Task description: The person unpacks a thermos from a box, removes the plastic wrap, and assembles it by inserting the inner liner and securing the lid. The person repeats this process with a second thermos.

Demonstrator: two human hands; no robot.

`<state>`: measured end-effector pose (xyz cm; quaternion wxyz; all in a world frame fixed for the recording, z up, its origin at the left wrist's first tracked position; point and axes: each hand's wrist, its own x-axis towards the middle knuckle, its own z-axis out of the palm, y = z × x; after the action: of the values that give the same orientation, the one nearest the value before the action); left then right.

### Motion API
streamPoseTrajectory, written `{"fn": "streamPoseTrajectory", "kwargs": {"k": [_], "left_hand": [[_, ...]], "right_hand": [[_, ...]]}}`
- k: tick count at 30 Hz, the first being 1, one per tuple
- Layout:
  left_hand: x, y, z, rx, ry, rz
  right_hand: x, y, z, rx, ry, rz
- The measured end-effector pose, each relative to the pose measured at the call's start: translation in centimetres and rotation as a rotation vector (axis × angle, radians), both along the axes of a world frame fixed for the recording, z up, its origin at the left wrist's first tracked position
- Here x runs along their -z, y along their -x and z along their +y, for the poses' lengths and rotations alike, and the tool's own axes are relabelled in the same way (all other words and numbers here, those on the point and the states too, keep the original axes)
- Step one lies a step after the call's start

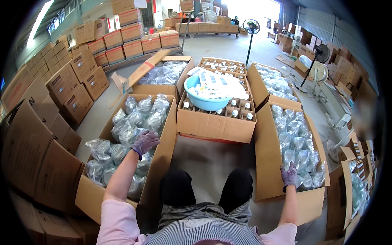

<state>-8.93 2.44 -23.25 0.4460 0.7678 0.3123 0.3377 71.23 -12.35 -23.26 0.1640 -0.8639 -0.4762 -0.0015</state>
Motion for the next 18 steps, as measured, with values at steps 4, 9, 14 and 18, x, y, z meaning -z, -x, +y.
{"fn": "streamPoseTrajectory", "kwargs": {"k": [4,9,14,18], "left_hand": [[-5.8,-13.3,-6.7,-0.495,0.659,-0.477],[-11.6,-20.5,-13.3,-0.358,0.591,-0.362],[-11.8,-27.5,-15.9,-0.223,0.619,-0.195],[-9.6,-33.3,-16.5,-0.191,0.62,-0.147]], "right_hand": [[0.4,-0.8,-1.8,-0.097,0.199,0.018],[2.0,2.0,-1.0,-0.143,0.133,-0.056],[6.3,-2.7,-0.1,-0.168,0.091,0.05],[7.2,-5.4,-0.1,-0.178,0.137,0.017]]}}
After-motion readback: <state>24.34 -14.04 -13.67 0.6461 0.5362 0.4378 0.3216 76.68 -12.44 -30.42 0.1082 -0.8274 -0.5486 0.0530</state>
